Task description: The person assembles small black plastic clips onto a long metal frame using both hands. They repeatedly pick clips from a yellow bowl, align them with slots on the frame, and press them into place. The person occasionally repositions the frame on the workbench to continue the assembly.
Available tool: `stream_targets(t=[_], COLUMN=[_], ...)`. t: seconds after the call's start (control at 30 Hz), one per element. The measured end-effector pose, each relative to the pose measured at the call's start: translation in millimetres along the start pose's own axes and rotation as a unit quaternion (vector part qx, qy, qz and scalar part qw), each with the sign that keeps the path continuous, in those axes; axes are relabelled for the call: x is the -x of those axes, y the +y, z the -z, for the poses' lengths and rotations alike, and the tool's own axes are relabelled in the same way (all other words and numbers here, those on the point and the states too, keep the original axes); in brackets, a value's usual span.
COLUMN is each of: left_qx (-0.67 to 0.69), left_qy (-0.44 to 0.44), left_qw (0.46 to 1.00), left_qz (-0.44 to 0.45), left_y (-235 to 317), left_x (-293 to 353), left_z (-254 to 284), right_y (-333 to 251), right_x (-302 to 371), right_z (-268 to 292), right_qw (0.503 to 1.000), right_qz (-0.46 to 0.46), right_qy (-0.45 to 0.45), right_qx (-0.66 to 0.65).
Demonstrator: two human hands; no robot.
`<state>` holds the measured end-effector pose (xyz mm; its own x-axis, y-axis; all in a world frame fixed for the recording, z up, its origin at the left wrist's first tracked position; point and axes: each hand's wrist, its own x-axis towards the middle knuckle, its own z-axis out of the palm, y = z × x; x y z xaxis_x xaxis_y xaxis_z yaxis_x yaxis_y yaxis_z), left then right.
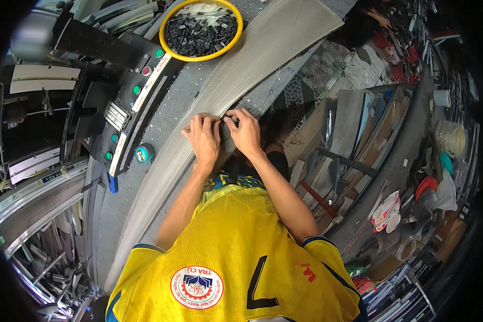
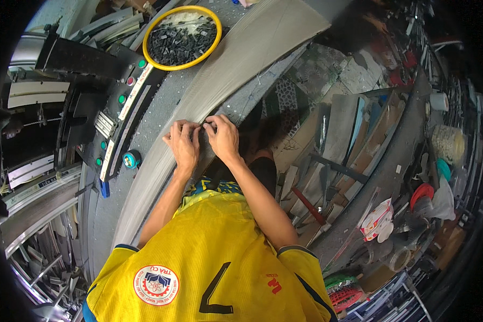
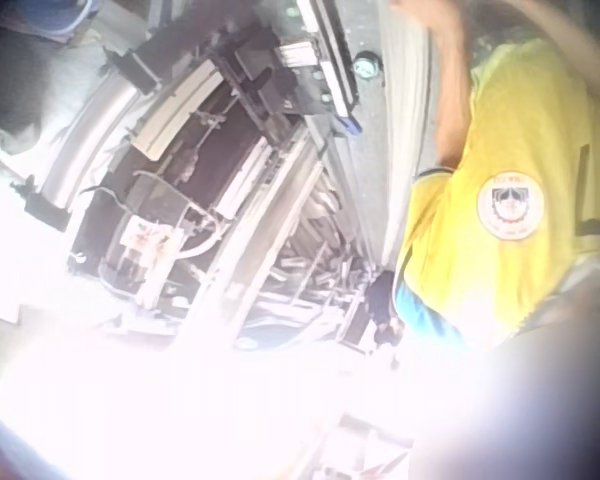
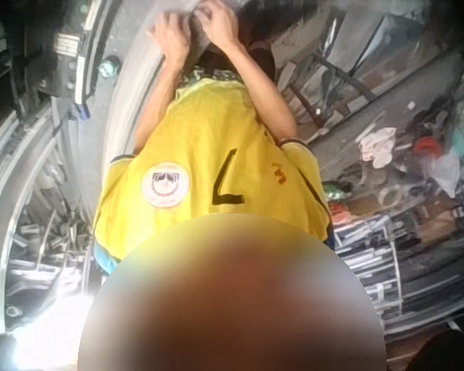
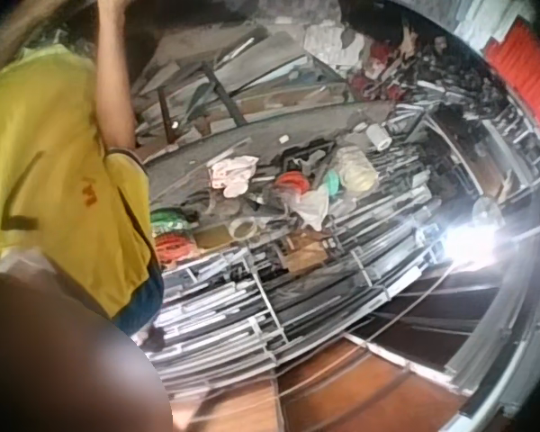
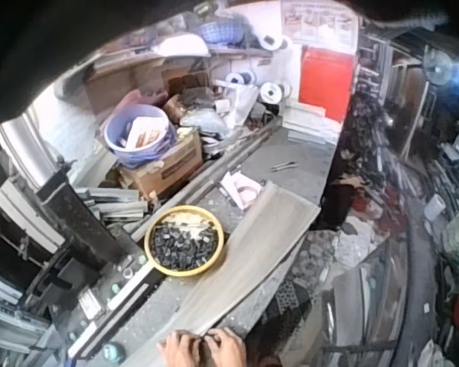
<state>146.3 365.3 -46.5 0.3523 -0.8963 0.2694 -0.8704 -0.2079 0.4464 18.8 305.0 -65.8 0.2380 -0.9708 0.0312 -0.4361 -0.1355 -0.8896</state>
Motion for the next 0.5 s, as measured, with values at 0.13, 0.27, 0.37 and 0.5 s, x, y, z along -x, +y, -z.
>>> stream_targets(t=[0.13, 0.27, 0.37, 0.5], left_qx=[0.054, 0.109, 0.162, 0.172], left_qy=[-0.051, -0.085, -0.119, -0.167], left_qw=[0.994, 0.984, 0.972, 0.965], left_qz=[0.082, 0.112, 0.120, 0.102], left_y=[15.0, 22.1, 19.3, 15.5], left_x=[-7.7, -16.3, -25.6, -35.3], left_z=[19.5, 39.9, 50.3, 59.8], right_y=[2.6, 2.3, -0.4, -7.3], right_x=[-0.7, 1.4, 3.5, 4.2], right_z=[1.3, -2.0, -0.1, 8.2], right_qw=[0.993, 0.952, 0.901, 0.882], right_qz=[-0.058, -0.164, -0.195, -0.216], right_qy=[-0.008, -0.069, -0.097, -0.122], right_qx=[-0.100, -0.247, -0.374, -0.400])
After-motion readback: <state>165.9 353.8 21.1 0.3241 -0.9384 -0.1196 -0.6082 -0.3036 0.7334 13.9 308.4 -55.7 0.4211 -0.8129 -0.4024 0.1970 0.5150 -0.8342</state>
